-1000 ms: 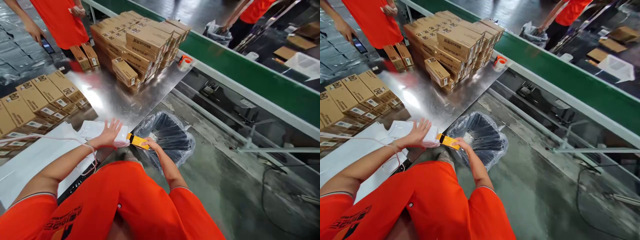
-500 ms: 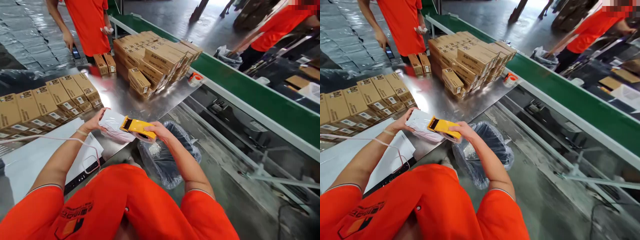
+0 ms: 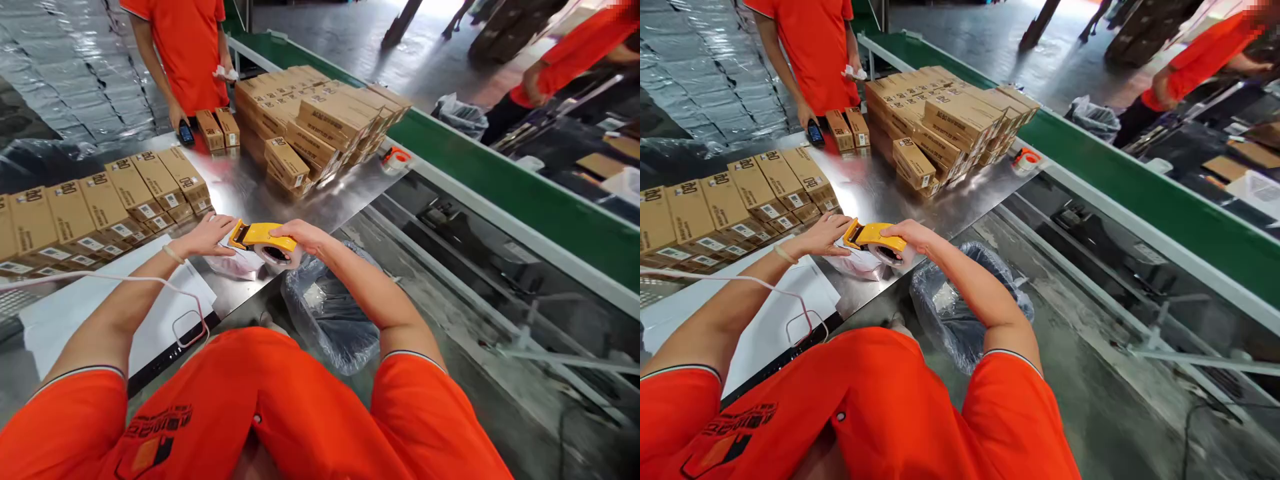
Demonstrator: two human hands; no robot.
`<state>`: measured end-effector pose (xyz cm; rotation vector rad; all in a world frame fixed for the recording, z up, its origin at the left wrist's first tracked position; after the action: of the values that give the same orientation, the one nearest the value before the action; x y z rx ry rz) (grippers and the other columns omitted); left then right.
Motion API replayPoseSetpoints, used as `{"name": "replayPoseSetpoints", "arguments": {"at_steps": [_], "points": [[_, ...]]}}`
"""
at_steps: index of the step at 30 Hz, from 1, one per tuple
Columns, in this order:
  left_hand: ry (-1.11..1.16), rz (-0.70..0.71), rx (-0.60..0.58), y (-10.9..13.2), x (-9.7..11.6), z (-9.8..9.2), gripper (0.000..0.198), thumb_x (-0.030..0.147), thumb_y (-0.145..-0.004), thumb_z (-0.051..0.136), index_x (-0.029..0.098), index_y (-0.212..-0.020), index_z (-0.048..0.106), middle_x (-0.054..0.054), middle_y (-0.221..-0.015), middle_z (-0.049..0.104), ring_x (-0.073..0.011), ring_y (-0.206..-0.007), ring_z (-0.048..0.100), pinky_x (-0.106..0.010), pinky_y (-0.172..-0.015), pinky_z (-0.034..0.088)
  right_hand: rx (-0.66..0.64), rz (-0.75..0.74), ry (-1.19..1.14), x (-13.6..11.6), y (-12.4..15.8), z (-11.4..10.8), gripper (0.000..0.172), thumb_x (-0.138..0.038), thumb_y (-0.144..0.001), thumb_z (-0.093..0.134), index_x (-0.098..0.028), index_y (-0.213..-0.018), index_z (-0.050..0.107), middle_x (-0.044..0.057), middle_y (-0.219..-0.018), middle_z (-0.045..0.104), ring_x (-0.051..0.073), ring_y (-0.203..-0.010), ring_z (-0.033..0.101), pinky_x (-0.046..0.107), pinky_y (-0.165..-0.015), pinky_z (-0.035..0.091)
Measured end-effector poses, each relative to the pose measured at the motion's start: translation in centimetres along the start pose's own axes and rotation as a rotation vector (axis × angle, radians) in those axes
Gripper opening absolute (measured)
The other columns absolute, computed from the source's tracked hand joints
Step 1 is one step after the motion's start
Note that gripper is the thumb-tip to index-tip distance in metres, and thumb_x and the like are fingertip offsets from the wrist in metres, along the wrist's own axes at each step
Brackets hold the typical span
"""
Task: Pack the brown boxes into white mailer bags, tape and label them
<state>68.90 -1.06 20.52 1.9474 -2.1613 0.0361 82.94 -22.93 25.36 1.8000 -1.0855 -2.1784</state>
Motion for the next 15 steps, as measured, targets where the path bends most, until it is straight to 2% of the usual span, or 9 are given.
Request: {"name": "replayPoseSetpoints", "arguments": {"at_steps": [3,5,7,10,13,15], "points": [[0.019,-0.015,0.042,0.3,-1.2,0.6,0.091,0.072,-0.103,0.054,0.014,-0.173,0.05,-0.026,-0.165,0.059,-0.0433,-0.152,0.052,-0.064,-0.136,0.025,-0.066,-0.075,0.044,0.8,1.2,-1.6,0.026,-0.037,-0.078,0.09,-0.013,-0.083,0.081,0.003,-0.071,0.076,0.015,-0.06,0.063,0.023,-0.054,0.051],[0.054,-0.04,0.053,1.4,-2.6,1.0,0.091,0.075,-0.102,0.046,0.013,-0.168,0.055,-0.026,-0.162,0.061,-0.0429,-0.149,0.053,-0.063,-0.133,0.029,-0.09,-0.134,0.095,2.7,2.8,-3.5,0.034,-0.044,-0.073,0.093,-0.013,-0.083,0.082,0.002,-0.073,0.076,0.015,-0.063,0.064,0.023,-0.055,0.049],[0.084,-0.083,0.069,2.9,-4.0,1.2,0.094,0.078,-0.099,0.042,0.012,-0.163,0.059,-0.026,-0.159,0.062,-0.0435,-0.146,0.054,-0.062,-0.131,0.032,-0.085,-0.168,0.144,6.0,4.6,-5.8,0.04,-0.05,-0.068,0.095,-0.014,-0.08,0.081,0.001,-0.072,0.074,0.014,-0.063,0.062,0.022,-0.055,0.046],[0.1,-0.141,0.078,5.0,-5.8,1.4,0.097,0.081,-0.092,0.043,0.013,-0.159,0.061,-0.025,-0.156,0.063,-0.0436,-0.143,0.055,-0.059,-0.131,0.034,-0.028,-0.157,0.126,12.5,5.9,-8.7,0.047,-0.056,-0.062,0.095,-0.015,-0.076,0.078,-0.001,-0.068,0.069,0.013,-0.061,0.058,0.022,-0.056,0.043],[0.098,-0.154,0.065,7.0,-7.6,1.9,0.105,0.084,-0.089,0.043,0.01,-0.162,0.054,-0.027,-0.159,0.06,-0.0436,-0.142,0.053,-0.061,-0.132,0.033,0.012,-0.116,0.088,18.1,4.6,-10.3,0.052,-0.062,-0.059,0.094,-0.016,-0.073,0.074,-0.001,-0.065,0.066,0.013,-0.059,0.055,0.023,-0.056,0.042],[0.105,-0.152,0.079,8.4,-9.2,2.3,0.112,0.087,-0.085,0.045,0.005,-0.162,0.048,-0.03,-0.159,0.057,-0.0454,-0.142,0.051,-0.063,-0.132,0.032,0.024,-0.098,0.108,20.4,2.9,-11.1,0.053,-0.063,-0.056,0.093,-0.017,-0.07,0.071,-0.003,-0.062,0.062,0.012,-0.058,0.052,0.023,-0.056,0.039]]}}
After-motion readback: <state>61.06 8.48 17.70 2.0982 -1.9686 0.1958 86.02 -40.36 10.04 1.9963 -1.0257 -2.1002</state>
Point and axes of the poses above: each hand's wrist, its own y-axis away from the middle knuckle, its own z-axis out of the palm, x = y × z, the point moved 5 cm from there along -y, towards the middle knuckle
